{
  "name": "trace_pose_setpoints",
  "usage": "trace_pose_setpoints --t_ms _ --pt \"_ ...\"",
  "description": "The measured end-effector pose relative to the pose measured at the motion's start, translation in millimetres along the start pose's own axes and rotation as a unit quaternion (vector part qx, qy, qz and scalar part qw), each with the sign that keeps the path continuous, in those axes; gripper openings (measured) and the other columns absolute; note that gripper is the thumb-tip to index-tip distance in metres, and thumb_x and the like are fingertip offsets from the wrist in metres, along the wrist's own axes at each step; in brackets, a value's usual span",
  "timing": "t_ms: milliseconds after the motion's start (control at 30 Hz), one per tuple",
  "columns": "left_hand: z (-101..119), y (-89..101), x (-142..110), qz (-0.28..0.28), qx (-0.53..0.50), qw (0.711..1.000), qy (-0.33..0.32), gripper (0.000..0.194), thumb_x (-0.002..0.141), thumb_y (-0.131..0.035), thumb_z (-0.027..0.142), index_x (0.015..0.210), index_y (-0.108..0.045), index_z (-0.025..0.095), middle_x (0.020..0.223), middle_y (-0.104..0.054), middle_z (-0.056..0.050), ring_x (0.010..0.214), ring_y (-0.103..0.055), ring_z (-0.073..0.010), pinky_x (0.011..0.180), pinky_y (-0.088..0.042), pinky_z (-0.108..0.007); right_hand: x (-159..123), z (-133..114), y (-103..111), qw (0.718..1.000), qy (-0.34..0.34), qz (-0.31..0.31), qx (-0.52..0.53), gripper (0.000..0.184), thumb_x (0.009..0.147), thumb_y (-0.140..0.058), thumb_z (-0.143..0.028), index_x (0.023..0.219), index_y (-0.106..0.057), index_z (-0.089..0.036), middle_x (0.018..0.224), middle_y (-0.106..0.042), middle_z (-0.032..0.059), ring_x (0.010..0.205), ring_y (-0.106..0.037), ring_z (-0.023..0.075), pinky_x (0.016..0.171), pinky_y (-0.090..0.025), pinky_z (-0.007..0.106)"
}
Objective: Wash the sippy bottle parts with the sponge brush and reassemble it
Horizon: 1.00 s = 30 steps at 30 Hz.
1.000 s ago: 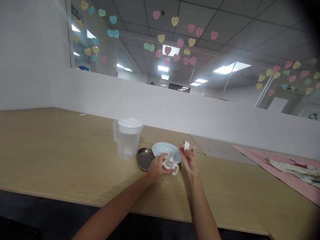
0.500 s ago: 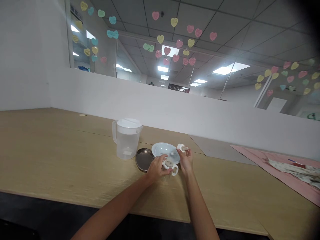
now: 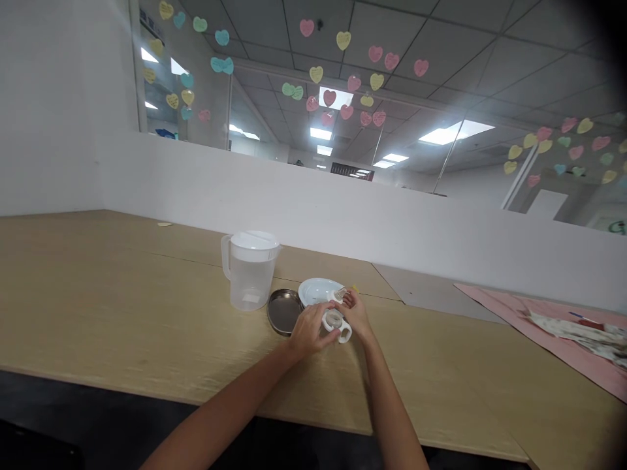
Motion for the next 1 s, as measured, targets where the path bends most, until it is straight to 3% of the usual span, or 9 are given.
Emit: trace_pose_setpoints --t_ms 133,267,467,600,867,1000 --pt "-1 1.6 0 -0.002 -0.01 1.0 -0.009 0.043 0.075 -0.051 0.039 0.112 -0.046 0.018 0.109 -0.057 -0.009 0.101 -0.051 -0.0212 0.089 -0.038 -0.035 3 3 8 0.999 0.033 0.008 -0.003 0.037 0.045 -0.069 -0.015 0.078 -0.054 -0.02 0.091 -0.058 0.0014 0.088 -0.055 0.0164 0.078 -0.044 0.03" --pt "-3 3.1 0 -0.006 -0.017 1.0 -0.017 0.044 0.077 -0.048 0.043 0.112 -0.047 0.017 0.108 -0.057 -0.009 0.099 -0.052 -0.0219 0.088 -0.038 -0.036 7 9 23 0.992 0.068 0.056 -0.085 0.034 0.049 -0.064 -0.019 0.081 -0.051 -0.02 0.087 -0.058 0.0001 0.083 -0.054 0.0162 0.079 -0.043 0.032" --pt "-4 4.9 1 -0.009 -0.026 1.0 -0.007 0.043 0.078 -0.043 0.043 0.112 -0.048 0.017 0.11 -0.057 -0.01 0.102 -0.05 -0.0221 0.089 -0.036 -0.036 2 4 31 0.938 0.082 0.094 -0.324 0.034 0.055 -0.065 -0.037 0.082 -0.053 -0.022 0.082 -0.062 0.0027 0.083 -0.057 0.0217 0.077 -0.04 0.035" --pt "-6 6.7 1 -0.003 -0.053 0.999 0.012 0.041 0.08 -0.041 0.042 0.112 -0.049 0.018 0.107 -0.057 -0.009 0.097 -0.051 -0.0213 0.087 -0.037 -0.035 -4 -4 29 0.924 0.072 0.096 -0.364 0.037 0.058 -0.062 -0.049 0.082 -0.055 -0.021 0.073 -0.063 0.0045 0.075 -0.059 0.0222 0.072 -0.041 0.034" --pt "-27 5.4 3 0.083 -0.137 0.98 0.118 0.036 0.085 -0.033 0.039 0.097 -0.059 0.017 0.097 -0.061 -0.006 0.09 -0.054 -0.0179 0.083 -0.039 -0.032 -4 -1 20 0.943 0.019 0.027 -0.331 0.038 0.062 -0.058 -0.054 0.075 -0.06 -0.017 0.059 -0.062 0.0036 0.057 -0.058 0.0194 0.057 -0.042 0.029" --pt "-30 3.7 4 0.099 -0.147 0.976 0.125 0.036 0.086 -0.032 0.036 0.087 -0.062 0.017 0.092 -0.064 -0.005 0.09 -0.055 -0.0171 0.084 -0.04 -0.031 -3 6 16 0.938 0.037 -0.028 -0.344 0.032 0.06 -0.062 -0.045 0.077 -0.062 -0.018 0.065 -0.064 0.0027 0.065 -0.059 0.0202 0.064 -0.043 0.031"
Point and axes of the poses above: each hand's wrist, its own x-axis towards the middle knuckle, its own y-axis out of the back of the hand, z = x × y, the point moved 5 cm from there along x, towards the middle knuckle
